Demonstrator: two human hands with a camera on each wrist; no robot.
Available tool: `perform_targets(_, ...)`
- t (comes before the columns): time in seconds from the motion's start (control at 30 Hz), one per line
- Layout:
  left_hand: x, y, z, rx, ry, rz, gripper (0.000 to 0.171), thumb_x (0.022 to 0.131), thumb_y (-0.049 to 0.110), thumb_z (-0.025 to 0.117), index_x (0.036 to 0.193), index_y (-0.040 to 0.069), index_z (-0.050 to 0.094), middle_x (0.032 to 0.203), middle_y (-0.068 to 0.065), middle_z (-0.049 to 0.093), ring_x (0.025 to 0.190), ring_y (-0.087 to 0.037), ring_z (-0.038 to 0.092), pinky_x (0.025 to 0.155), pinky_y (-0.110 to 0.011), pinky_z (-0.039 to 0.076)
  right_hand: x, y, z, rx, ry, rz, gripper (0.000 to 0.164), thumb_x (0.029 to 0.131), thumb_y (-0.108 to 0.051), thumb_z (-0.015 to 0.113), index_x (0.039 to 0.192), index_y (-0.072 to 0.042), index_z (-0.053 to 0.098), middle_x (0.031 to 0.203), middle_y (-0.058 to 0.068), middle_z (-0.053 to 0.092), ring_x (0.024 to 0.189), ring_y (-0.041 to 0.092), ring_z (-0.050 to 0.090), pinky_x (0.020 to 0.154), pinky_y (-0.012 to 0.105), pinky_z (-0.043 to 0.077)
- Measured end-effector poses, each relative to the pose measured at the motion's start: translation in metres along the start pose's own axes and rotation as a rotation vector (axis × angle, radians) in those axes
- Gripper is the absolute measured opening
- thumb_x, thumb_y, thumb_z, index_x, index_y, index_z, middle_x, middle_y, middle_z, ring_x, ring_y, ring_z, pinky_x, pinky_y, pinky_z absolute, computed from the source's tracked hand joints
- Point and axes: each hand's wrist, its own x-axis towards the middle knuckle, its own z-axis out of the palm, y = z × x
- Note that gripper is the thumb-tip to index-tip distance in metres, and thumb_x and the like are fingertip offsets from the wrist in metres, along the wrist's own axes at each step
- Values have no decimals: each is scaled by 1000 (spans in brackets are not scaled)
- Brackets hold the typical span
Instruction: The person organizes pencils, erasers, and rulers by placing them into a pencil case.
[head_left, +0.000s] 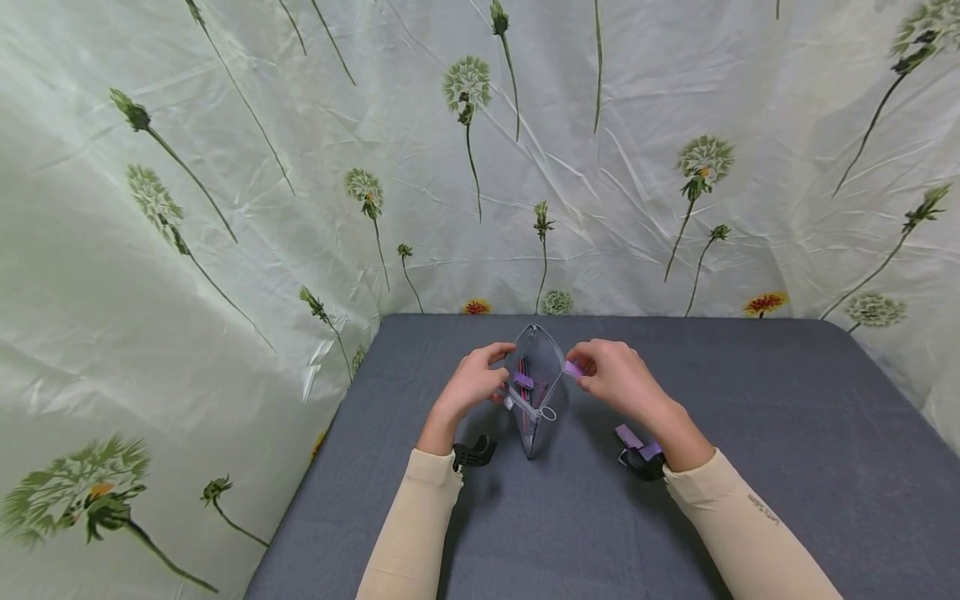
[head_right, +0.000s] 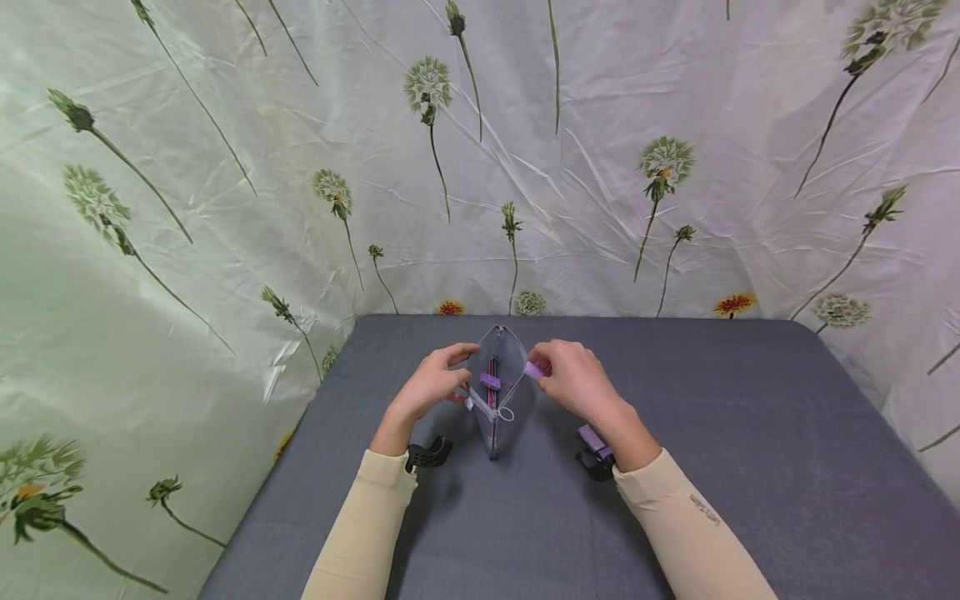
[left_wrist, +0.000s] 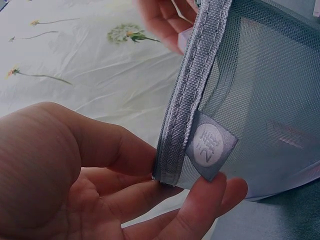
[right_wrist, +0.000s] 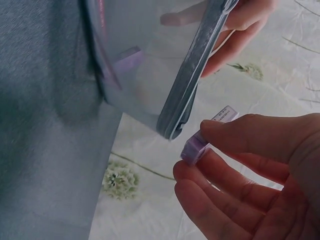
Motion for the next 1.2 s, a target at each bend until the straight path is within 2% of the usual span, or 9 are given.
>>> perform_targets(0.53, 1, 0, 1, 9, 8, 1, 55, 94, 3, 51, 148, 11, 52, 152, -13, 46, 66, -23, 66, 71, -55, 57, 19, -21, 12, 51, -13, -30, 20, 81, -2, 79, 98, -13, 74, 86, -3, 68, 78, 14, 64, 70, 38, 53)
perform_targets(0.77, 2, 1, 1, 9, 12, -14, 55, 94, 3, 52, 148, 12, 52, 151, -11, 48, 64, -23, 65, 72, -58, 56, 28, -27, 15, 75, -65, -21, 17, 84, -3, 78, 98, -12, 74, 86, -2, 67, 78, 13, 63, 69, 36, 53)
perform_targets(1.0, 1, 2, 0, 17, 7, -14, 54, 94, 4, 53, 147, 13, 53, 151, -11, 48, 66, -22, 65, 68, -49, 58, 34, -30, 26, 63, -115, -16, 15, 85, -3, 77, 97, -11, 74, 82, -4, 65, 72, 11, 60, 64, 32, 52)
perform_targets(1.2, 2, 2, 1, 12, 6, -21, 54, 93, 4, 53, 147, 13, 54, 151, -11, 48, 66, -22, 64, 71, -53, 58, 38, -32, 33, 50, -141, -15, 15, 85, -3, 76, 97, -11, 74, 79, -4, 64, 68, 12, 58, 62, 31, 50)
